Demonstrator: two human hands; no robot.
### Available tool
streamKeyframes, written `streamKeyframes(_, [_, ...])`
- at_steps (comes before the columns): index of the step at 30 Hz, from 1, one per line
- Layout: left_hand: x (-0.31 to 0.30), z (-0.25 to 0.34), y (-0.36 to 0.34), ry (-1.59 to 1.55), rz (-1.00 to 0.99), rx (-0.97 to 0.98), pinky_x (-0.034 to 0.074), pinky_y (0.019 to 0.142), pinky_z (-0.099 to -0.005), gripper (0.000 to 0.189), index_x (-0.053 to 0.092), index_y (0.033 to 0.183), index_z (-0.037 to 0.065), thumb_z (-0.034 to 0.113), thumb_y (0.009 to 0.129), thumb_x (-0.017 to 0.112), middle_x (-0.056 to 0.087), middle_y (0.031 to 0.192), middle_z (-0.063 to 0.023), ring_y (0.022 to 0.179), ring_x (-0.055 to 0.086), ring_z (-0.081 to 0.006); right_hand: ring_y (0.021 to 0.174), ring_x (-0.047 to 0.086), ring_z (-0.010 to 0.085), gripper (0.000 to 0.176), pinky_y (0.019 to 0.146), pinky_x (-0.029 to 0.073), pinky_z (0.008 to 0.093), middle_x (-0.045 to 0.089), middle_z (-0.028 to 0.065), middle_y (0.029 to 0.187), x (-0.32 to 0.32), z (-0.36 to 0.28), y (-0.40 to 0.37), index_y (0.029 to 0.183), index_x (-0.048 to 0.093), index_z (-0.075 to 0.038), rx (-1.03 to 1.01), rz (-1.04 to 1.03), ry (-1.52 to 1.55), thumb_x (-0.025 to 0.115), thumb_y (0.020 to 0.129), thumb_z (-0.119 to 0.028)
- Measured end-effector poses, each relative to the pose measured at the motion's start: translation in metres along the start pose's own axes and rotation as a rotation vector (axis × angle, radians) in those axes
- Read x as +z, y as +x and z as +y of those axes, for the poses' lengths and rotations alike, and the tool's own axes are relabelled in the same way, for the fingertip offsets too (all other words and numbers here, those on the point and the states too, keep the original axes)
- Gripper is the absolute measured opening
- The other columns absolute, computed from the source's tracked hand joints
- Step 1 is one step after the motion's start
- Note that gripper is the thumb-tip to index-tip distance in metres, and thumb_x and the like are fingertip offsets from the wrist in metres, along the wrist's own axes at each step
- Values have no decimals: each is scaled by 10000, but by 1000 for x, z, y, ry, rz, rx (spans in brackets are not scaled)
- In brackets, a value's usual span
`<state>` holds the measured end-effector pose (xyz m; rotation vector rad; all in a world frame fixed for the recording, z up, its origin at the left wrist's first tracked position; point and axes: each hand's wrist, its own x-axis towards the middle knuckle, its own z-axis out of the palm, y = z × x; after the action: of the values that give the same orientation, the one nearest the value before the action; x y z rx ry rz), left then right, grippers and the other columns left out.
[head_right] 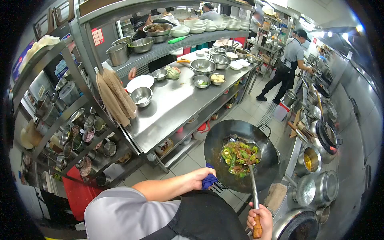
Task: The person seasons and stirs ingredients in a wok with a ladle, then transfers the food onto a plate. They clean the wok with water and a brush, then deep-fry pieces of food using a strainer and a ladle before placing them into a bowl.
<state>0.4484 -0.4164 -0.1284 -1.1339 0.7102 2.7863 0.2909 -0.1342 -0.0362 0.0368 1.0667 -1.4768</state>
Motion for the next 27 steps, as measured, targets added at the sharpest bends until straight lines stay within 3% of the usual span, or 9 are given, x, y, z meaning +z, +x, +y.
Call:
streamKeyframes(6, [-21, 27, -4, -36, -22, -7, 460, 415, -302, 118, 556, 636, 101, 177, 711, 605, 555, 555, -42, 427, 529, -181, 394, 417, 181, 328, 351, 357, 341, 427, 70, 631, 32, -6, 21, 1160, 493, 19, 26, 16, 94, 411, 852, -61])
streamKeyframes(17, [-69, 91, -36, -99, -28, 14, 463, 448, -306, 81, 559, 673, 86, 141, 713, 603, 568, 585, -50, 461, 540, -184, 373, 407, 117, 343, 309, 351, 265, 453, 30, 632, 133, -18, 78, 1150, 473, 69, -49, 15, 51, 410, 860, -104])
streamKeyframes(27, [-105, 144, -63, -109, -90, -45, 463, 439, -297, 92, 561, 651, 88, 136, 718, 601, 573, 583, -48, 452, 538, -174, 357, 397, 115, 342, 302, 352, 264, 445, 26, 627, 216, -20, 120, 1139, 496, 72, -100, 77, 41, 410, 850, -90])
